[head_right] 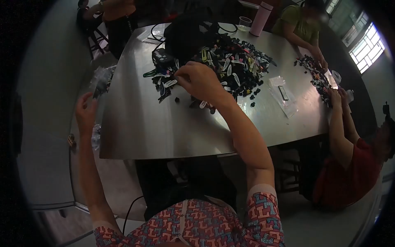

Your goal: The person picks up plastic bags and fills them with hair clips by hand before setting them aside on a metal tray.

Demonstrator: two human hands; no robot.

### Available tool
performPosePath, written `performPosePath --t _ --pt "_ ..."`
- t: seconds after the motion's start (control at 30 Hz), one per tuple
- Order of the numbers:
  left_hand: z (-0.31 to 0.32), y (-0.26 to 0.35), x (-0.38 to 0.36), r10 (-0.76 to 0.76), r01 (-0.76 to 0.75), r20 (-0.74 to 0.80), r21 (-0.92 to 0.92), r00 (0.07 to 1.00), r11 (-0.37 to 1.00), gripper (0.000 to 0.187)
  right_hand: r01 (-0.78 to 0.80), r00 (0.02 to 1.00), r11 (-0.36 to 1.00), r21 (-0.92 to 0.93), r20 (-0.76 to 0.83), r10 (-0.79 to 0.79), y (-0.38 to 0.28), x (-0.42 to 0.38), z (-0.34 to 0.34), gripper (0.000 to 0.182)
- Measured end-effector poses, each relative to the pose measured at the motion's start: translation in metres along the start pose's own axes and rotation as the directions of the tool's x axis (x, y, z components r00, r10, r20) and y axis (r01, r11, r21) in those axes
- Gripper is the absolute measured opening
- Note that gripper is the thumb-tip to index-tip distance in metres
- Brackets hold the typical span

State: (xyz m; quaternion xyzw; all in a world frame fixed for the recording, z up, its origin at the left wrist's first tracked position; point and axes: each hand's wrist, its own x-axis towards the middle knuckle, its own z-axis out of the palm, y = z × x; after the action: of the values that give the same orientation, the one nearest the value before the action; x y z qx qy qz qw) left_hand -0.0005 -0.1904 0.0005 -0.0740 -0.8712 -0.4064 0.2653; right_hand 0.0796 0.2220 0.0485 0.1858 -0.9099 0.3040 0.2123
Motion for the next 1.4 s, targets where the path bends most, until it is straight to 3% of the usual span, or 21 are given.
performPosePath --t 0.07,0.13,0.2,0.27,0.3,0.33,0.4,0.43,0.5,0.57,0.6,0.67,0.7,0.73,0.8,0.93,1.0,1.03,1.1,1.2,1.4 --pt "0.015 0.028 0.003 0.19 -0.181 0.13 -0.074 0.973 0.981 0.028 0.011 1.0 1.0 -0.027 -0.019 -0.012 0.011 -0.001 -0.009 0.016" --pt "0.036 0.071 -0.004 0.2 -0.182 0.22 -0.102 0.955 0.978 0.027 -0.117 0.993 0.993 -0.031 -0.02 0.116 0.013 0.002 -0.018 0.017" --pt "0.065 0.091 -0.004 0.183 -0.108 0.313 -0.241 0.932 0.964 0.028 -0.131 0.991 0.991 -0.025 -0.023 0.131 0.023 0.007 -0.018 0.018" --pt "0.101 0.092 0.002 0.063 0.063 0.344 -0.343 0.937 0.937 0.028 -0.178 0.977 0.98 -0.088 -0.133 0.165 0.028 0.014 -0.019 0.021" --pt "0.122 0.082 0.007 0.062 0.038 0.269 -0.354 0.961 0.934 0.028 -0.168 0.975 0.984 -0.054 -0.157 0.157 0.047 0.02 -0.014 0.032" --pt "0.141 0.072 0.011 0.059 0.014 0.19 -0.364 0.98 0.931 0.028 -0.152 0.977 0.987 -0.059 -0.158 0.141 0.054 0.024 -0.01 0.032" --pt "0.16 0.067 0.01 0.044 -0.014 0.083 -0.339 0.996 0.941 0.025 -0.171 0.875 0.938 -0.302 -0.483 0.004 0.064 0.035 -0.005 0.045" --pt "0.164 0.065 0.007 0.03 -0.025 0.01 -0.334 0.999 0.942 0.022 -0.222 0.889 0.958 -0.182 -0.442 0.122 0.072 0.043 -0.007 0.062" --pt "0.165 0.068 0.004 0.043 -0.083 -0.113 -0.375 0.993 0.923 0.018 -0.246 0.864 0.938 -0.245 -0.494 0.097 0.082 0.058 -0.001 0.07" --pt "0.16 0.074 -0.002 0.082 -0.111 -0.088 -0.395 0.993 0.912 0.018 -0.286 0.846 0.926 -0.245 -0.518 0.124 0.096 0.08 0.003 0.097" --pt "0.161 0.074 -0.002 0.042 -0.046 -0.019 -0.416 0.999 0.908 0.019 -0.274 0.851 0.93 -0.244 -0.512 0.116 0.093 0.091 0.004 0.097" --pt "0.163 0.071 0.001 0.009 -0.016 -0.019 -0.419 1.0 0.908 0.019 -0.41 0.786 0.854 -0.321 -0.599 0.152 0.087 0.111 0.006 0.105" --pt "0.165 0.07 0.002 -0.015 0.011 -0.006 -0.425 1.0 0.905 0.019 -0.448 0.8 0.831 -0.329 -0.562 0.21 0.086 0.121 0.007 0.111" --pt "0.166 0.068 0.004 -0.017 0.01 -0.011 -0.447 1.0 0.894 0.018 -0.442 0.804 0.835 -0.329 -0.557 0.206 0.085 0.127 0.009 0.111" --pt "0.167 0.07 0.004 -0.052 0.053 0.016 -0.456 0.999 0.888 0.017 -0.534 0.813 0.763 -0.365 -0.468 0.346 0.085 0.139 0.009 0.11" --pt "0.165 0.073 0.004 -0.088 0.11 0.069 -0.439 0.994 0.892 0.016 -0.474 0.86 0.804 -0.359 -0.383 0.336 0.104 0.149 0.012 0.097" --pt "0.165 0.075 0.005 -0.098 0.123 0.081 -0.433 0.992 0.893 0.014 -0.323 0.894 0.919 -0.225 -0.392 0.218 0.108 0.151 0.015 0.07" --pt "0.166 0.074 0.005 -0.102 0.125 0.077 -0.43 0.992 0.894 0.014 -0.318 0.896 0.921 -0.223 -0.388 0.215 0.107 0.154 0.016 0.07" --pt "0.166 0.075 0.004 -0.084 0.106 0.071 -0.439 0.994 0.892 0.013 -0.263 0.902 0.955 -0.14 -0.388 0.192 0.103 0.16 0.013 0.043" --pt "0.165 0.077 0.003 -0.101 0.124 0.075 -0.437 0.992 0.891 0.012 -0.214 0.907 0.974 -0.068 -0.384 0.172 0.092 0.178 0.007 0.031" --pt "0.172 0.071 0.002 -0.054 0.062 0.031 -0.427 0.998 0.902 0.012 -0.011 0.87 1.0 -0.005 -0.492 0.007 0.063 0.227 -0.02 0.03"
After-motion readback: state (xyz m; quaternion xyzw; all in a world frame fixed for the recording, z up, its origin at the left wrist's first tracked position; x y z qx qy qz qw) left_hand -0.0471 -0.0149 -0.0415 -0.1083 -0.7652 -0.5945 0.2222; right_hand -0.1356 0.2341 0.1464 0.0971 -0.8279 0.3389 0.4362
